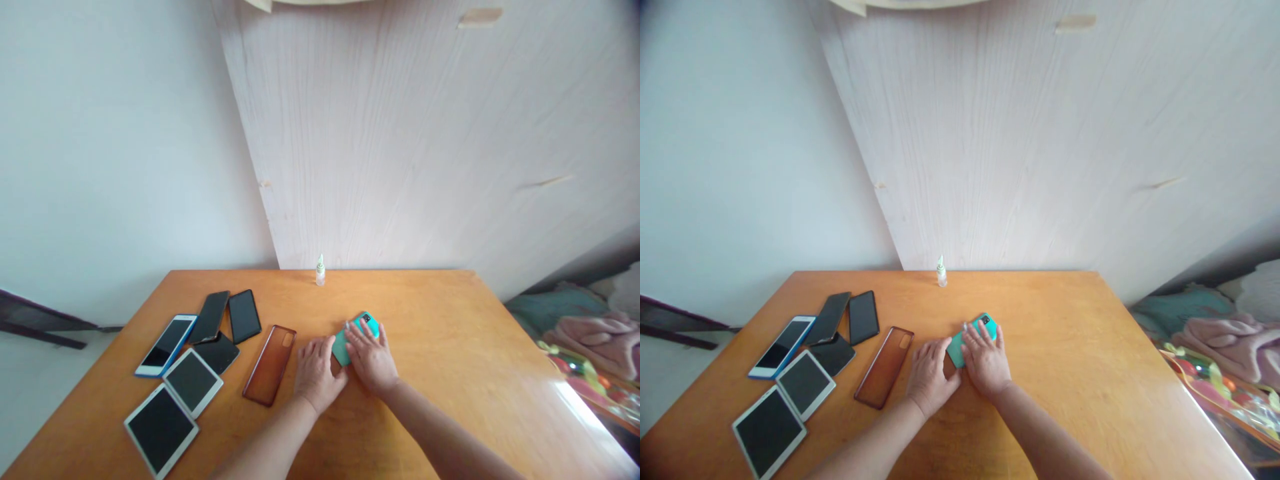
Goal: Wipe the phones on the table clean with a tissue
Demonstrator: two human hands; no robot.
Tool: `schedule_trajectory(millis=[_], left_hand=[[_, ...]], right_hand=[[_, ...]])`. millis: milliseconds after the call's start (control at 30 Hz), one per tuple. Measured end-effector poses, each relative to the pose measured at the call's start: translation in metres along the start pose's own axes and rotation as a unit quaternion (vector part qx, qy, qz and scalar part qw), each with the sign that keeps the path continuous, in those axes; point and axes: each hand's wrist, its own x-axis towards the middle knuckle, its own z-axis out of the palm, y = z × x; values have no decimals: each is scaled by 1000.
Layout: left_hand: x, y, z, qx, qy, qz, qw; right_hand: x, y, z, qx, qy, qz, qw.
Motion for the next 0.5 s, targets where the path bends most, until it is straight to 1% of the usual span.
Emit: schedule_trajectory(millis=[67, 100, 133, 167, 267, 300, 333, 367, 433, 467, 500], left_hand=[[0, 0, 0, -6, -3, -1, 1000], [0, 0, 0, -10, -6, -3, 1000], [0, 0, 0, -14, -10, -6, 1000], [0, -1, 1, -17, -13, -9, 1000], [1, 0, 2, -19, -13, -19, 1000], [1, 0, 2, -19, -12, -20, 1000], [1, 0, 2, -19, -11, -21, 1000], [1, 0, 2, -20, -11, -21, 1000], [0, 1, 1, -23, -8, -19, 1000], [0, 2, 1, -25, -6, -18, 1000], [0, 2, 0, -27, -5, -17, 999]], right_hand=[[12, 8, -4, -21, 31, 100, 994], [17, 10, -5, -25, 39, 130, 990], [20, 10, -4, -25, 40, 135, 990], [22, 8, -2, -20, 33, 113, 993], [21, -1, 3, -1, -5, -23, 1000], [21, -2, 3, 1, -11, -46, 999], [22, 0, 2, -3, -10, -44, 999], [24, 4, 0, -11, -3, -17, 1000], [29, 11, -5, -32, 22, 75, 996], [30, 12, -6, -39, 30, 109, 993], [29, 11, -5, -42, 31, 120, 991]])
